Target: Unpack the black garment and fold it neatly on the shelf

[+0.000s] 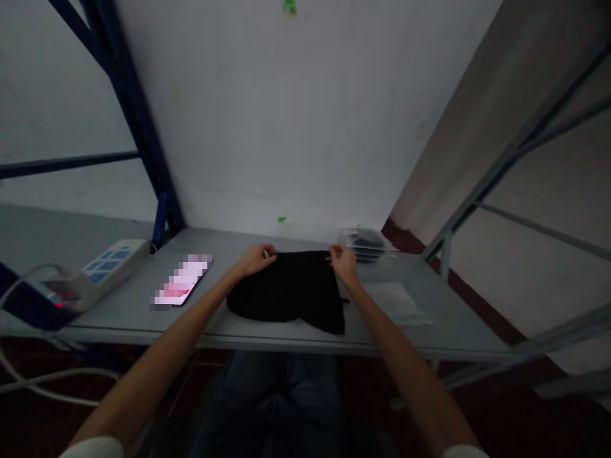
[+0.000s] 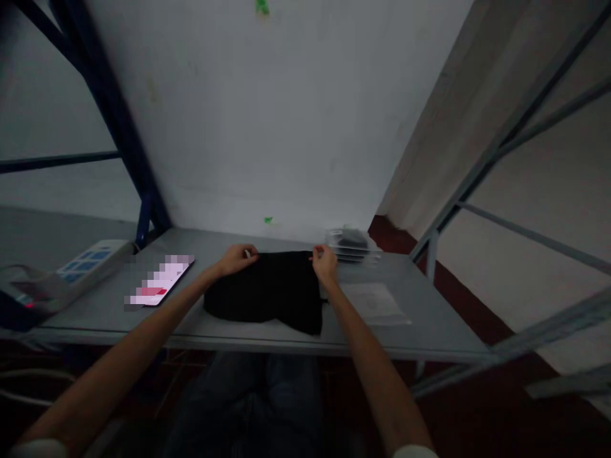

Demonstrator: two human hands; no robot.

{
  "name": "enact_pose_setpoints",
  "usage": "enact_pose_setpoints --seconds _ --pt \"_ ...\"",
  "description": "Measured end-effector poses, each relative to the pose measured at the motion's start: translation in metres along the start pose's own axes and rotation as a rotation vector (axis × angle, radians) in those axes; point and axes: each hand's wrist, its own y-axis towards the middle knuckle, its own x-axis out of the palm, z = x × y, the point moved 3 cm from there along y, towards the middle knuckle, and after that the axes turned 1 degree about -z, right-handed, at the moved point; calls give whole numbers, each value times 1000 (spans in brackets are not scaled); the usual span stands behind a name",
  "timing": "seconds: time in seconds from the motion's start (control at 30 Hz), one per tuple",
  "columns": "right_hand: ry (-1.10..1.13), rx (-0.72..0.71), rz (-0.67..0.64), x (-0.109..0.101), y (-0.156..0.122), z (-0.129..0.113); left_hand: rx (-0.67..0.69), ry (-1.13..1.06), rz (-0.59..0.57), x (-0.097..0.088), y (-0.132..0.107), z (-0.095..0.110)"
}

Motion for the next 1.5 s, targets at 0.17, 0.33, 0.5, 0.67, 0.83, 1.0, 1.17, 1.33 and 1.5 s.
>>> enact_pose_setpoints --seconds 0.17,0.33,0.5,0.67,0.83,1.0,1.17,1.33,1.5 --pt "37 -129 154 6 -30 -17 -217 69 284 10 10 8" --pt "-41 -349 -139 23 -87 -33 -97 136 186 49 -29 27" --pt "-249 -363 -330 34 -117 -29 30 191 35 66 -49 9" --pt "-364 -334 -331 32 -122 -28 91 248 -86 67 -41 -8" --pt "-388 -330 -337 28 -122 -28 79 289 -105 62 -40 -12" --pt "-371 -324 -336 30 -123 -28 82 297 -102 60 -42 -10" --pt "-343 -387 -156 -1 -92 -18 134 245 31 51 -45 -2" --pt "-496 -286 60 -83 -16 29 210 199 234 35 -54 21" --pt "-687 -250 -19 -118 34 68 251 219 122 61 -65 62"
